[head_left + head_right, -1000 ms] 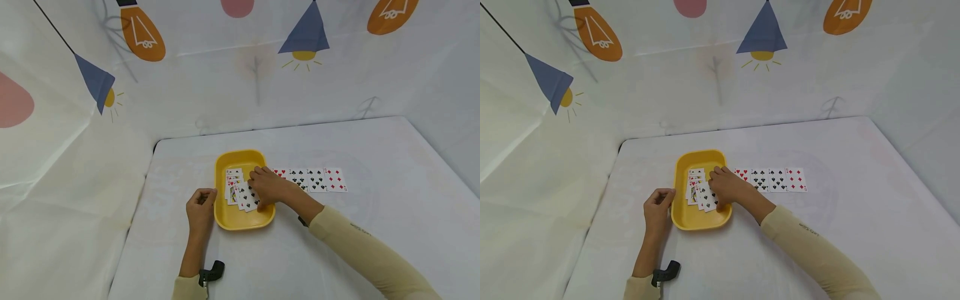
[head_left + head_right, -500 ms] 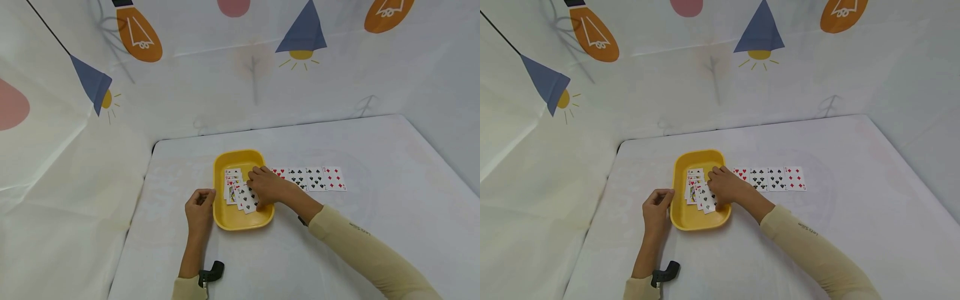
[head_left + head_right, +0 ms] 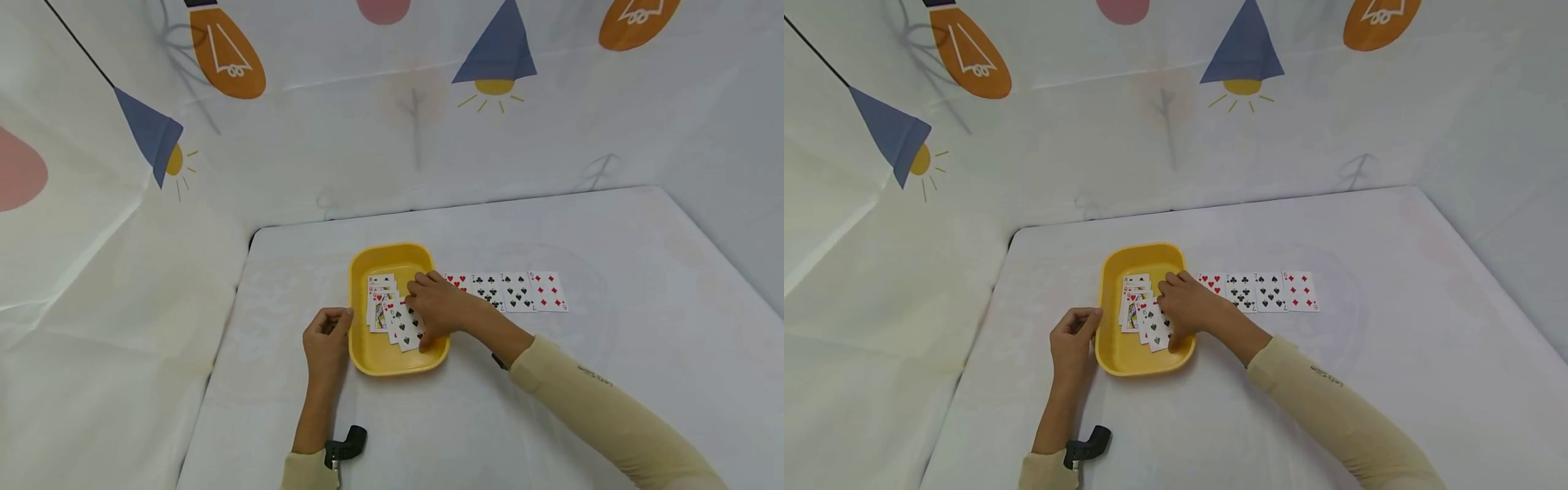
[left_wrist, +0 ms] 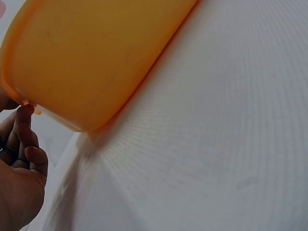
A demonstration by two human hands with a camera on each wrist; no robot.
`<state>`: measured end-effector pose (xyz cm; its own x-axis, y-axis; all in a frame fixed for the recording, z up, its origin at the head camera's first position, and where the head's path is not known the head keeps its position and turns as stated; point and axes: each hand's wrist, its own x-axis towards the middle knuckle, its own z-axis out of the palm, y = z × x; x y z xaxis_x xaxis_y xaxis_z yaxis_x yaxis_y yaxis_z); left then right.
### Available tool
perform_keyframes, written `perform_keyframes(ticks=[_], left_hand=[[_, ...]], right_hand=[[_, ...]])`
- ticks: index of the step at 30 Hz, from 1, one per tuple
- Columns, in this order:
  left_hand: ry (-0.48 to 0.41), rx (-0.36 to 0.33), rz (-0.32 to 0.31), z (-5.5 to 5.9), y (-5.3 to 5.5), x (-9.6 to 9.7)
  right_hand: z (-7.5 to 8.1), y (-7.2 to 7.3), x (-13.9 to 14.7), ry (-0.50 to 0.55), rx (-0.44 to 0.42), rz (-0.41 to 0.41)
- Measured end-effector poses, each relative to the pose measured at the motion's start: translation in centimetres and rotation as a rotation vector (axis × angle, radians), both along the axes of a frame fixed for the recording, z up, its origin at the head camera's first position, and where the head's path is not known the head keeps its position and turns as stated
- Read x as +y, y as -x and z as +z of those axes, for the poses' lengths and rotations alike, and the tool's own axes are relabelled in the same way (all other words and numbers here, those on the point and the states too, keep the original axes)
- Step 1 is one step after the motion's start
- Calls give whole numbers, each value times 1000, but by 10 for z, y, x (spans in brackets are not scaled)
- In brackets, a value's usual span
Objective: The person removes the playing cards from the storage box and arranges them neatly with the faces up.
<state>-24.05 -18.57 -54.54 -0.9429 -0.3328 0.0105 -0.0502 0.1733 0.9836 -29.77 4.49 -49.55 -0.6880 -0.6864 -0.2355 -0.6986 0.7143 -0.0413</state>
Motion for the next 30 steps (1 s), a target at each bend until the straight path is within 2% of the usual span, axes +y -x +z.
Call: perform_keyframes(ticks=[5,10,20,30], left_hand=[[-8,10,-7,1,0,0],[-11,12,-9,2,0,0],[-24,4,-13,0,0,1],[-9,-3,-5,-1,1,1]], right_hand=[[1,-1,-1,-24,25,13],[1,-2,-3,-22,24,-2],[2,-4,2,-22,4,23],[0,-4,-3,-67,47,47]])
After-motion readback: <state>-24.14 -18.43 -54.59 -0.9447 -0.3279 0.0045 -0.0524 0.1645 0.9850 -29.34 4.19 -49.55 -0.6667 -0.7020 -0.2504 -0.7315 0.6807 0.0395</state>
